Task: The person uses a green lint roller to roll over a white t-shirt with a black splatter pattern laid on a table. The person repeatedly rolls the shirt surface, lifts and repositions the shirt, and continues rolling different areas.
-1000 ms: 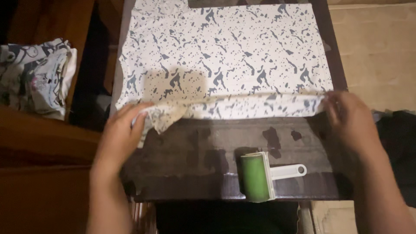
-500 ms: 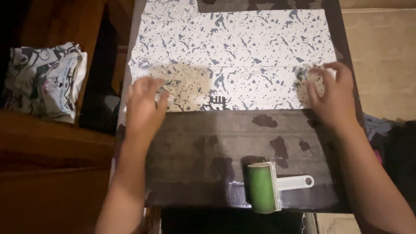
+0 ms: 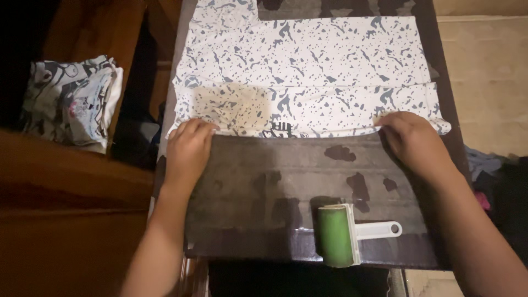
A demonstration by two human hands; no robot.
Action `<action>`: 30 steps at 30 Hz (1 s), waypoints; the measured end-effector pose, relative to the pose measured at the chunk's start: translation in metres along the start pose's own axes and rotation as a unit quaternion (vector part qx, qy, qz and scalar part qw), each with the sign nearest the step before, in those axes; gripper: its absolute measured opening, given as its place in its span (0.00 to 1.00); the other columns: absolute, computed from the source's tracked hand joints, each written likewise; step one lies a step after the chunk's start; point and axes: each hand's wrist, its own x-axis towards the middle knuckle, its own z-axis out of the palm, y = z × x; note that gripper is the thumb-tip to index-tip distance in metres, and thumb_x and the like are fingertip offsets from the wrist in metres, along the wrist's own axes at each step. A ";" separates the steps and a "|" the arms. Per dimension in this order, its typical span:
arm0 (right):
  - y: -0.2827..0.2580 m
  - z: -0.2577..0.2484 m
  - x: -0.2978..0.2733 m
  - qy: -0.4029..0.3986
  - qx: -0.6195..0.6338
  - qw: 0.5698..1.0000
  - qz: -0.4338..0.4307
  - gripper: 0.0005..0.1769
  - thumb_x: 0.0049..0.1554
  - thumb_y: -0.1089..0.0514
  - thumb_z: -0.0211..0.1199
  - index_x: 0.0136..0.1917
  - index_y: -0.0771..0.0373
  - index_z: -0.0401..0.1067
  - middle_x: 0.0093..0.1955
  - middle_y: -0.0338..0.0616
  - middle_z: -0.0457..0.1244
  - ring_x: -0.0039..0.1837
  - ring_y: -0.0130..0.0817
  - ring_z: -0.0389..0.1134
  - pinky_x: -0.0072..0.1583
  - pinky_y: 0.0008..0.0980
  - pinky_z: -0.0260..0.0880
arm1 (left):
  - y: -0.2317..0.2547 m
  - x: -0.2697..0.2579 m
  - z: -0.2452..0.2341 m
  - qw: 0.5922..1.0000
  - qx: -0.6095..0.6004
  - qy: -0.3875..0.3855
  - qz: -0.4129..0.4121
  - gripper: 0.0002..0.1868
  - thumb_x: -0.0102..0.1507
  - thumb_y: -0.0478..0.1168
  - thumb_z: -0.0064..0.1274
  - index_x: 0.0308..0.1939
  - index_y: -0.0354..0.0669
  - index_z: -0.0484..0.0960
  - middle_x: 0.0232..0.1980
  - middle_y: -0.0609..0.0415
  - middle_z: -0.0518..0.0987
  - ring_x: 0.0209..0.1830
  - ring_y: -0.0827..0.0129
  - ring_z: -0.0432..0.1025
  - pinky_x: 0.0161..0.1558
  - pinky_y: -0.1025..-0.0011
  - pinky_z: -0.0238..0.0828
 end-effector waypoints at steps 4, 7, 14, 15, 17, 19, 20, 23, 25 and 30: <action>-0.001 -0.004 0.000 -0.006 -0.034 0.999 0.009 0.09 0.61 0.63 0.61 0.55 0.63 0.76 0.55 0.57 0.69 0.57 0.57 0.70 0.60 0.46 0.71 | 0.002 0.007 -0.010 1.000 -0.006 -0.006 0.015 0.05 0.66 0.35 0.56 0.44 0.43 0.84 0.44 0.51 0.82 0.48 0.54 0.76 0.51 0.57 0.72; -0.008 -0.018 -0.016 -0.065 -0.022 0.995 0.078 0.11 0.61 0.58 0.61 0.56 0.62 0.77 0.54 0.57 0.70 0.55 0.56 0.71 0.58 0.46 0.72 | 0.004 0.001 -0.028 0.999 -0.009 -0.040 0.020 0.05 0.66 0.36 0.55 0.44 0.42 0.84 0.44 0.49 0.82 0.47 0.52 0.76 0.49 0.56 0.73; -0.016 -0.046 -0.048 -0.205 0.026 0.948 0.241 0.15 0.59 0.49 0.65 0.58 0.54 0.78 0.56 0.45 0.73 0.54 0.41 0.76 0.58 0.39 0.75 | 0.038 -0.018 -0.085 0.916 -0.040 -0.347 -0.196 0.15 0.66 0.48 0.52 0.53 0.52 0.86 0.63 0.55 0.80 0.60 0.57 0.73 0.60 0.56 0.66; -0.014 -0.047 -0.047 -0.206 0.030 0.941 0.266 0.16 0.60 0.49 0.66 0.59 0.55 0.78 0.56 0.46 0.73 0.55 0.41 0.76 0.57 0.40 0.75 | 0.041 -0.015 -0.091 0.898 -0.051 -0.363 -0.244 0.17 0.65 0.50 0.53 0.55 0.54 0.84 0.63 0.56 0.80 0.61 0.60 0.73 0.62 0.57 0.68; -0.010 -0.048 -0.045 -0.161 0.043 0.955 0.247 0.16 0.60 0.52 0.65 0.60 0.57 0.77 0.56 0.47 0.72 0.56 0.43 0.75 0.57 0.41 0.74 | 0.046 -0.011 -0.095 0.854 -0.071 -0.390 -0.338 0.21 0.64 0.55 0.53 0.59 0.58 0.81 0.63 0.60 0.80 0.63 0.65 0.75 0.65 0.60 0.70; -0.006 -0.045 -0.041 -0.066 0.058 0.984 0.158 0.17 0.59 0.58 0.62 0.61 0.61 0.75 0.58 0.50 0.70 0.58 0.45 0.73 0.57 0.41 0.72 | 0.043 -0.009 -0.090 0.909 -0.070 -0.301 -0.278 0.22 0.64 0.55 0.53 0.60 0.54 0.81 0.67 0.57 0.77 0.64 0.62 0.73 0.66 0.59 0.69; -0.005 -0.042 -0.038 -0.047 0.049 0.988 0.139 0.16 0.60 0.58 0.63 0.61 0.62 0.75 0.58 0.51 0.69 0.58 0.47 0.72 0.58 0.41 0.72 | 0.040 -0.010 -0.085 0.932 -0.068 -0.254 -0.248 0.23 0.65 0.55 0.52 0.60 0.53 0.81 0.69 0.56 0.76 0.64 0.60 0.73 0.66 0.58 0.68; 0.000 -0.028 -0.026 -0.011 0.038 0.994 0.106 0.15 0.60 0.59 0.64 0.60 0.64 0.75 0.58 0.55 0.68 0.56 0.50 0.71 0.57 0.42 0.72 | 0.024 -0.005 -0.061 0.991 -0.043 -0.116 -0.054 0.28 0.63 0.50 0.57 0.64 0.43 0.80 0.69 0.39 0.72 0.68 0.44 0.64 0.65 0.52 0.58; 0.004 -0.019 -0.020 -0.017 0.051 0.992 0.113 0.18 0.58 0.60 0.63 0.62 0.64 0.74 0.57 0.57 0.67 0.52 0.51 0.71 0.55 0.42 0.72 | 0.015 -0.001 -0.042 0.991 -0.016 -0.133 -0.029 0.26 0.62 0.49 0.58 0.62 0.42 0.81 0.67 0.38 0.73 0.68 0.40 0.64 0.67 0.47 0.57; 0.018 -0.009 -0.022 0.024 -0.052 0.997 0.045 0.13 0.57 0.62 0.67 0.56 0.63 0.79 0.48 0.57 0.67 0.50 0.54 0.69 0.54 0.46 0.71 | -0.003 0.000 -0.026 0.986 -0.028 -0.151 -0.071 0.14 0.68 0.44 0.52 0.54 0.46 0.85 0.62 0.48 0.80 0.66 0.55 0.71 0.69 0.57 0.61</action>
